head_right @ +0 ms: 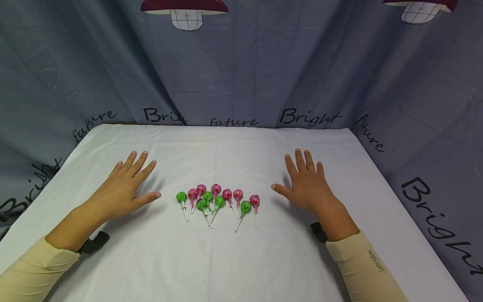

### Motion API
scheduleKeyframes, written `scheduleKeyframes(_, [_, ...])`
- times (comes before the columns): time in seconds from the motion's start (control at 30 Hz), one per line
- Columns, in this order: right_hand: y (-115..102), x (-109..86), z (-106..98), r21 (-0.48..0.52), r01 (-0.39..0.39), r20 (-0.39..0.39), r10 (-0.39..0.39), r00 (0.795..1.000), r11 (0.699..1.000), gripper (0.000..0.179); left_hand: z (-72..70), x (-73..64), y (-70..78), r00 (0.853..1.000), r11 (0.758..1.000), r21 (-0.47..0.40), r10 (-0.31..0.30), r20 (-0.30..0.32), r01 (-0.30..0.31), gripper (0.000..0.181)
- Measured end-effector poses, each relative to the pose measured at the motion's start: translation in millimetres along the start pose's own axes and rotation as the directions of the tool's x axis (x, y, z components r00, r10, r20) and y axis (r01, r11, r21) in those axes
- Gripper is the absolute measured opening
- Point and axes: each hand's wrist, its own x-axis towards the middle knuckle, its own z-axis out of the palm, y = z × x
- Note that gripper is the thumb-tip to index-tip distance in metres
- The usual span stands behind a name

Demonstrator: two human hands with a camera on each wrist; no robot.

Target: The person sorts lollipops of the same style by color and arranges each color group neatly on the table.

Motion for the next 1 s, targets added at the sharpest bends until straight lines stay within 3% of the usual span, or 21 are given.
scheduleKeyframes(0.4, [0,-1.2,1,0.010,0.015,0.001,-0.015,1.000,1.000,0.103,-2.9,-2.0,3.7,1.000,1.000,-0.011,0.014,0.003,-0.014,0.090])
scheduleKeyframes(0.5, [0,-1.0,-1,0.052,0.050,-0.008,-0.049,0.999,0.997,0.102,-5.0,-2.8,4.3,0.999,0.994,-0.106,0.039,-0.018,-0.041,0.087])
scheduleKeyframes(0.63, [-2,-0.6,-4,0.157,0.105,-0.019,-0.104,0.994,0.982,0.099,-8.2,-1.1,5.6,0.996,0.960,-0.270,0.051,-0.074,-0.069,0.082])
scheduleKeyframes(0.87, [-5,0.6,-8,0.310,0.149,-0.035,-0.145,0.989,0.939,0.091,-10.2,5.6,8.4,0.984,0.913,-0.396,0.028,-0.176,-0.096,0.068])
scheduleKeyframes(1.0, [-5,0.6,-8,0.385,0.164,-0.061,-0.152,0.986,0.908,0.085,-11.6,8.2,8.0,0.986,0.867,-0.493,-0.018,-0.165,-0.067,0.062])
